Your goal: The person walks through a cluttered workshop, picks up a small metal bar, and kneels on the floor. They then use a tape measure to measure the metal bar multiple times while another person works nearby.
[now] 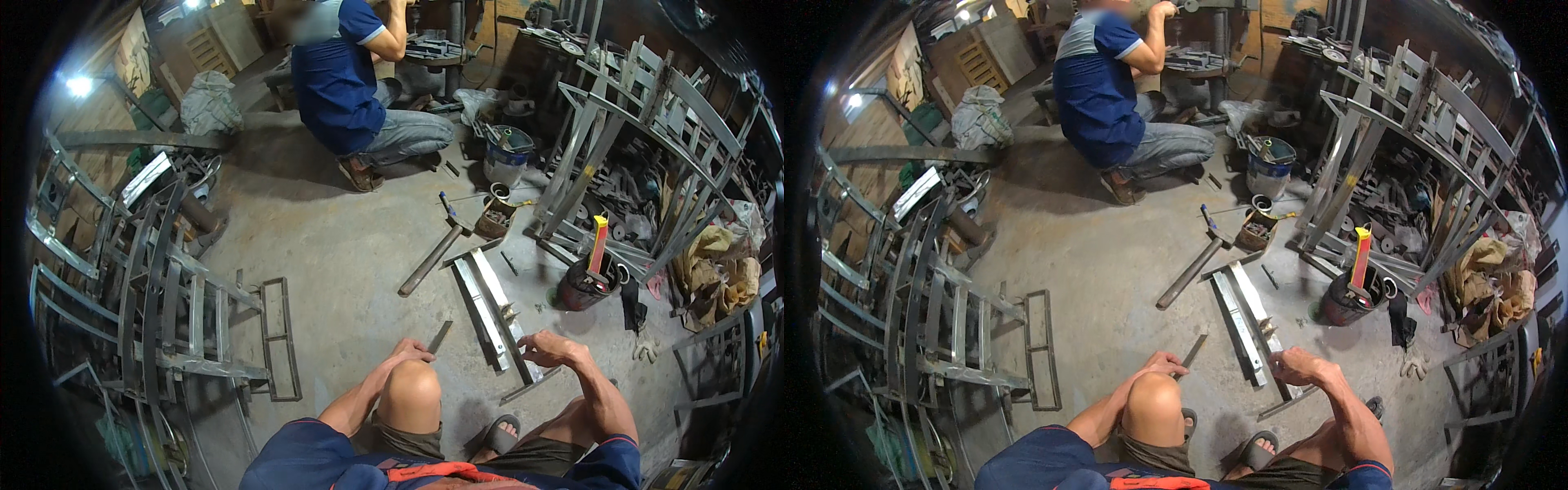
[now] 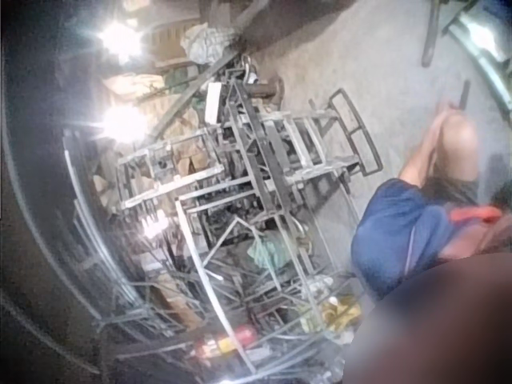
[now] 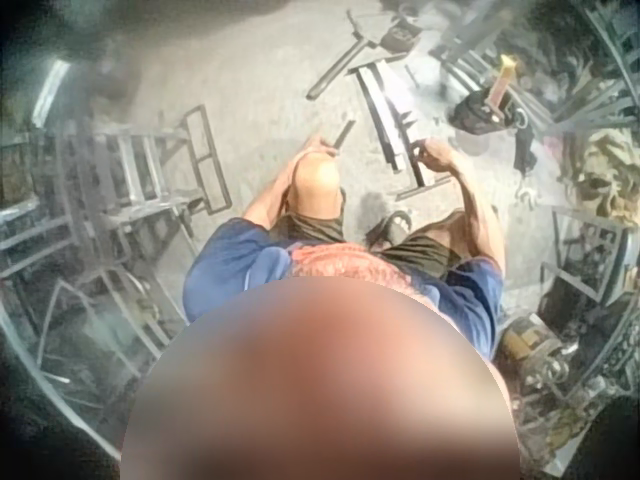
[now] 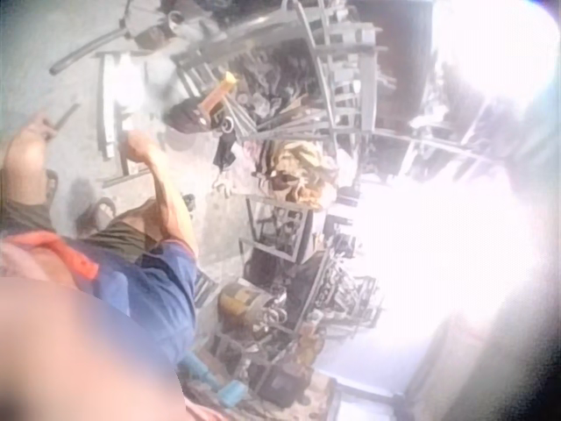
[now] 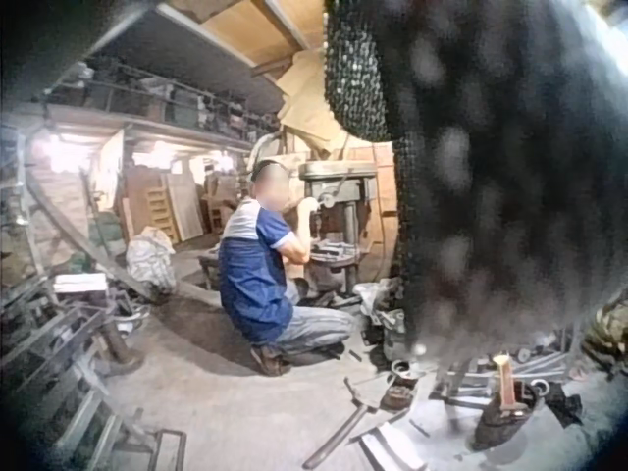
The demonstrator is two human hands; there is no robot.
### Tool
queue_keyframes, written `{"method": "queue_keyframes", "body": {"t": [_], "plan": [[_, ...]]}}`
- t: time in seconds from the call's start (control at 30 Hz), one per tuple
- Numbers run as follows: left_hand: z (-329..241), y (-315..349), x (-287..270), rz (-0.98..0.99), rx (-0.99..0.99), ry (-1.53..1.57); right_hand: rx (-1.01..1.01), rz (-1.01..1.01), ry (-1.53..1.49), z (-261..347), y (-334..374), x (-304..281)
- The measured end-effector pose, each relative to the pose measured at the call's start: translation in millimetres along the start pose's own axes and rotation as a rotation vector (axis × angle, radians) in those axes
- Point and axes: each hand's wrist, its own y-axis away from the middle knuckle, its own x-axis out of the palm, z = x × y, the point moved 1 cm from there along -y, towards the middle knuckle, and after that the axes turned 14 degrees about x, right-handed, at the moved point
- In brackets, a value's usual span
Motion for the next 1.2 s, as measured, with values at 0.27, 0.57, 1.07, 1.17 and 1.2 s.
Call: {"method": "queue_keyframes", "body": {"t": [0.27,0.57,1.07,1.17,1.2], "plan": [[-12,0,-3,-0.009,0.026,-0.026,-0.005,0.035,-0.016,-1,4,-2],[-14,-1,-7,-0.020,0.048,-0.039,0.050,0.044,-0.069,-1,9,-7],[-11,-7,-14,-0.007,0.056,-0.057,0.056,0.017,-0.101,-4,9,-8],[-10,-10,-14,-0.017,0.063,-0.067,0.030,-0.018,-0.051,-10,2,-3],[-10,-11,-14,-0.033,0.068,-0.084,0.021,-0.027,-0.080,-13,-1,-1]]}}
